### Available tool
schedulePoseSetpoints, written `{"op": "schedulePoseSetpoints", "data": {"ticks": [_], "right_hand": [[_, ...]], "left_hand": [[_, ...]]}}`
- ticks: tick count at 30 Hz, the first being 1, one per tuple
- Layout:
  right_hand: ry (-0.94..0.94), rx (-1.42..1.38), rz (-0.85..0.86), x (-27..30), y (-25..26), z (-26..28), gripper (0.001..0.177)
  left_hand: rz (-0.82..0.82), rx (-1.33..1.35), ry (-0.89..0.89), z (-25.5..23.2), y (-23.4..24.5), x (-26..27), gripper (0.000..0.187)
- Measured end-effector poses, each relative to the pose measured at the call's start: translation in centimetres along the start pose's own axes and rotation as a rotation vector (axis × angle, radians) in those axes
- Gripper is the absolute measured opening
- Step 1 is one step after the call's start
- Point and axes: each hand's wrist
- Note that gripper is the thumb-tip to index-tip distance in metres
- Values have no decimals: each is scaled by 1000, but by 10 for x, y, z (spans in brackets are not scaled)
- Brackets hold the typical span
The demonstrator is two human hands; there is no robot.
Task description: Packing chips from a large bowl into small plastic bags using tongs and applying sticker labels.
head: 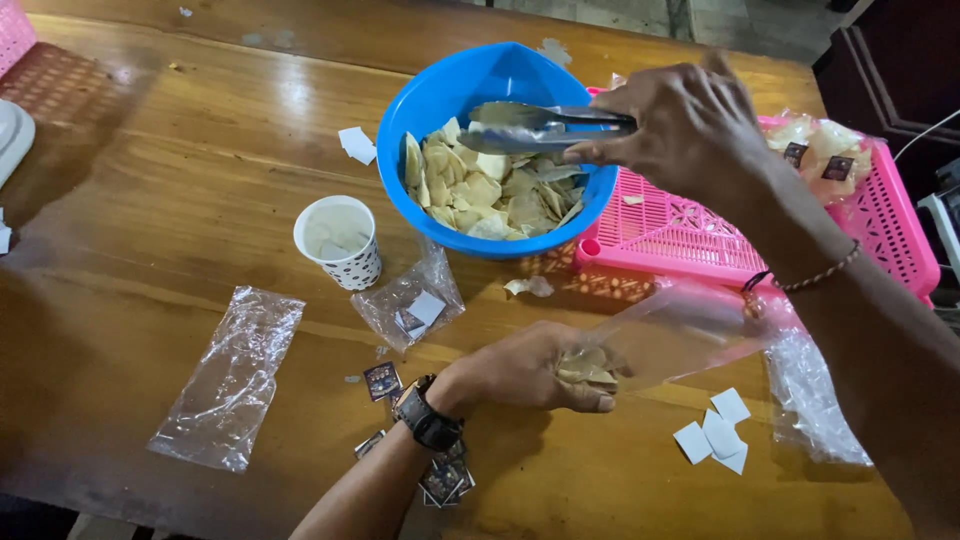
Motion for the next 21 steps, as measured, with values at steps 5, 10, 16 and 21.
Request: {"op": "schedulePoseSetpoints", "data": {"ticks": [5, 10, 16, 21], "right_hand": [[-315, -604, 509, -16, 26, 35, 41], [-365, -595, 496, -22, 16, 42, 47], [-311, -568, 478, -32, 0, 35, 52], [-334, -508, 494, -40, 3, 38, 58]], "left_hand": [[42, 93, 37, -6, 2, 3, 46], [43, 105, 81, -4, 0, 2, 48], [25, 114, 53, 1, -2, 1, 30], [26, 42, 99, -6, 0, 1, 51]]}}
Point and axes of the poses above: each hand's wrist, its own x-axis away from the middle knuckle, its own y-axis out of the back of the hand, z = x × y, and after that the axes turned 3 degrees about z, right-handed
